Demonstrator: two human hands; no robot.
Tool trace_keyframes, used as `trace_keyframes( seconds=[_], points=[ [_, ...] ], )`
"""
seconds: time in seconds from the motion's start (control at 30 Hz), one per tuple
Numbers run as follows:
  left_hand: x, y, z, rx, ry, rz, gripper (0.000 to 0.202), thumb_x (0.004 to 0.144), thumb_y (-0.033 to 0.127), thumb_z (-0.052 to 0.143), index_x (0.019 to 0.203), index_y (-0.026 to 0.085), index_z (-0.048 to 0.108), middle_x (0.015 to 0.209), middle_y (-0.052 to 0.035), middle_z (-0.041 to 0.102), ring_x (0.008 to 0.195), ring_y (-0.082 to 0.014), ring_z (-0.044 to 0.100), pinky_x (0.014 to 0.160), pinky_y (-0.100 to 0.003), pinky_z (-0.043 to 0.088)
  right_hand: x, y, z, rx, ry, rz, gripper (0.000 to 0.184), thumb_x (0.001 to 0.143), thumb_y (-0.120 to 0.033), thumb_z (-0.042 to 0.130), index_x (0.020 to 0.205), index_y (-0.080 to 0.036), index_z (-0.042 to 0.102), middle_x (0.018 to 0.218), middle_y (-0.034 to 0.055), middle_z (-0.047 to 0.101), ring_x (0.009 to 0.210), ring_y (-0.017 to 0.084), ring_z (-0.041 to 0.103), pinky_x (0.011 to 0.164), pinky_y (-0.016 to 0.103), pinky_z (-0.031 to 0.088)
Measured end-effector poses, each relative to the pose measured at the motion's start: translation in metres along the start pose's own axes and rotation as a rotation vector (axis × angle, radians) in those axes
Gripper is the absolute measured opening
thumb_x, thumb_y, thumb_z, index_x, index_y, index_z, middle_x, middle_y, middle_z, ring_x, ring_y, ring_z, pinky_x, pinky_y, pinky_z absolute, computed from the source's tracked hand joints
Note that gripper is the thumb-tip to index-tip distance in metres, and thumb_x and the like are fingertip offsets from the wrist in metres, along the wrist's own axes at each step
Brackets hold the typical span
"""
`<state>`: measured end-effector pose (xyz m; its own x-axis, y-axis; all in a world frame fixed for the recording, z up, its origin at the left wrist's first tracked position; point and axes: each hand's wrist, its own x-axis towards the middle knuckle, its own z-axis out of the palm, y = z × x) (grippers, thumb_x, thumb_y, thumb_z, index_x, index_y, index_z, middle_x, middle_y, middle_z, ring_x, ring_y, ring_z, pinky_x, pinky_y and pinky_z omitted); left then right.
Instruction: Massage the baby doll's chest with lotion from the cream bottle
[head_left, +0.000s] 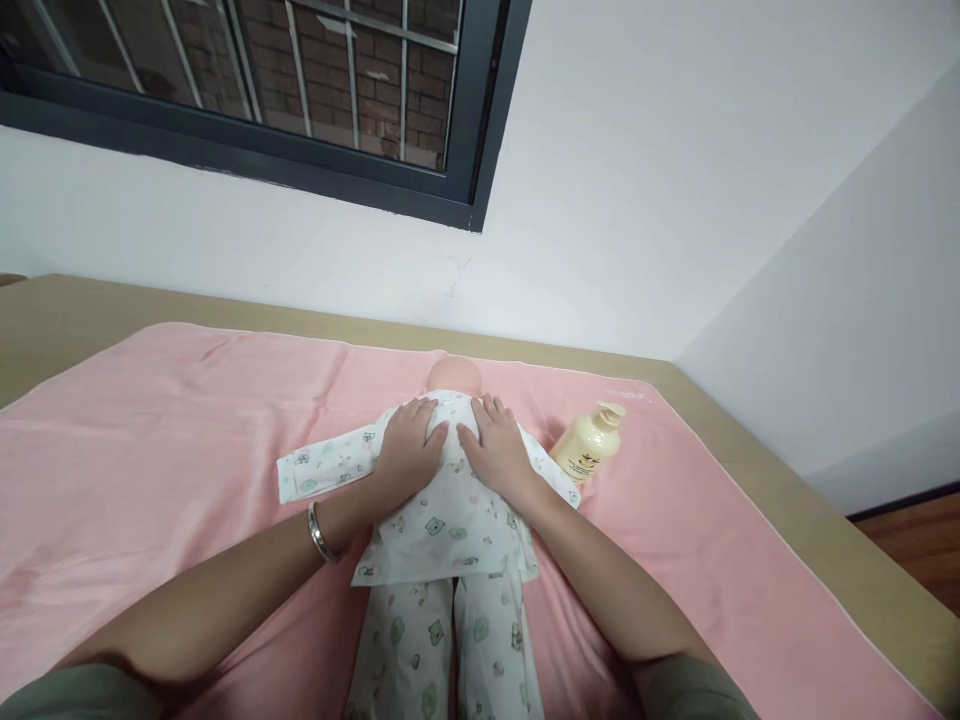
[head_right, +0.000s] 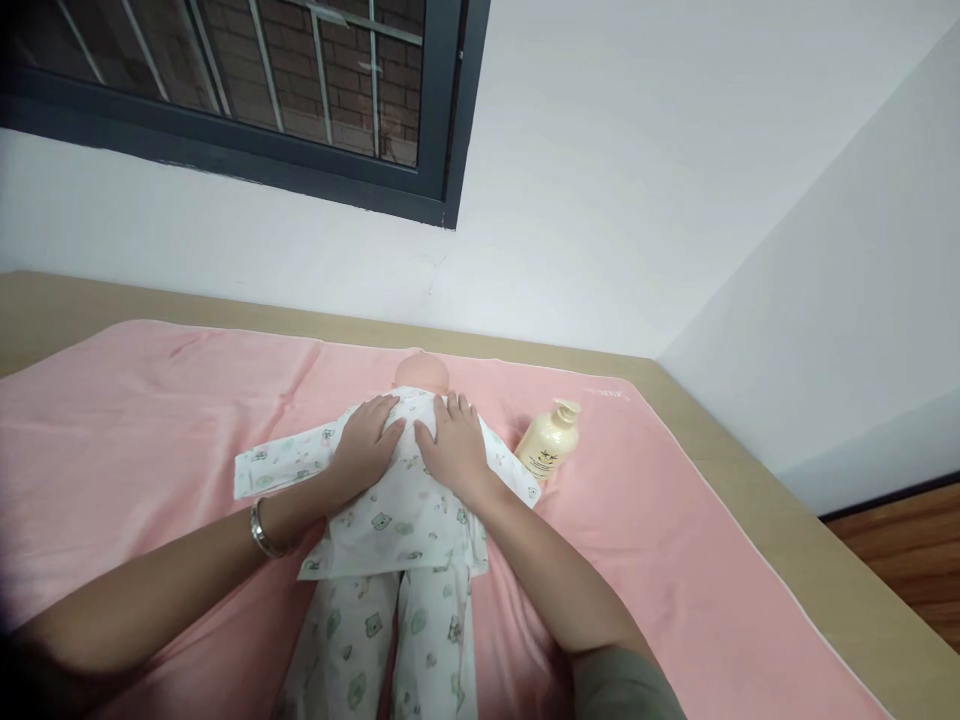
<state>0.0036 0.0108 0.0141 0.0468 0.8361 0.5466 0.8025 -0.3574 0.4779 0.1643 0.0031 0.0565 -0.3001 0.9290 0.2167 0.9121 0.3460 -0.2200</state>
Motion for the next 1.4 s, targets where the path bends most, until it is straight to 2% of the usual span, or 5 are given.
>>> trace_keyframes(
  seconds=[0.5, 0.77, 0.97, 1.17, 1.4],
  points=[
    [-0.016, 0.021, -0.008, 0.082, -0.018, 0.074, 0.043, 0.092, 0.03, 0.04, 0.13, 0.013, 0.053, 0.137, -0.0159, 0.054, 0.128, -0.0316, 0.047, 0.11, -0.051, 0.036, 0.025, 0.018, -0.008, 0.108, -0.069, -0.04, 0.056, 0.101, -0.042, 0.035, 0.145, -0.007, 0.04, 0.148, 0.0178, 0.045, 0.138, 0.026, 0.04, 0.114, 0.042, 0.027],
    [0.007, -0.001, -0.008, 0.038, -0.093, 0.018, 0.041, 0.097, 0.031, 0.03, 0.125, 0.015, 0.055, 0.124, -0.0153, 0.063, 0.12, -0.027, 0.056, 0.103, -0.047, 0.044, -0.023, -0.021, -0.009, -0.045, -0.004, -0.177, 0.052, 0.1, -0.032, 0.035, 0.146, -0.008, 0.04, 0.154, 0.0205, 0.036, 0.145, 0.032, 0.027, 0.117, 0.049, 0.023],
    [-0.019, 0.028, -0.011, 0.201, -0.061, 0.087, 0.047, 0.095, 0.031, 0.037, 0.136, 0.011, 0.046, 0.143, -0.0203, 0.049, 0.136, -0.0352, 0.04, 0.112, -0.06, 0.029, 0.014, 0.004, -0.012, 0.038, -0.08, -0.035, 0.054, 0.103, -0.039, 0.03, 0.146, -0.008, 0.04, 0.15, 0.0199, 0.042, 0.143, 0.029, 0.033, 0.115, 0.047, 0.026],
    [0.01, 0.003, -0.017, 0.281, -0.235, 0.035, 0.042, 0.097, 0.031, 0.028, 0.122, 0.014, 0.057, 0.131, -0.0202, 0.06, 0.129, -0.0359, 0.049, 0.107, -0.064, 0.032, -0.015, -0.015, -0.015, -0.075, -0.036, -0.1, 0.05, 0.101, -0.031, 0.032, 0.144, -0.007, 0.042, 0.149, 0.0221, 0.043, 0.14, 0.031, 0.036, 0.115, 0.046, 0.026],
    [-0.023, 0.029, -0.012, 0.225, -0.092, 0.086, 0.052, 0.096, 0.031, 0.034, 0.14, 0.005, 0.04, 0.149, -0.0243, 0.041, 0.143, -0.0353, 0.033, 0.114, -0.054, 0.03, 0.011, 0.003, -0.018, -0.013, -0.062, -0.064, 0.046, 0.104, -0.032, 0.028, 0.142, -0.013, 0.045, 0.147, 0.0176, 0.046, 0.14, 0.026, 0.037, 0.113, 0.045, 0.03]
  ],
)
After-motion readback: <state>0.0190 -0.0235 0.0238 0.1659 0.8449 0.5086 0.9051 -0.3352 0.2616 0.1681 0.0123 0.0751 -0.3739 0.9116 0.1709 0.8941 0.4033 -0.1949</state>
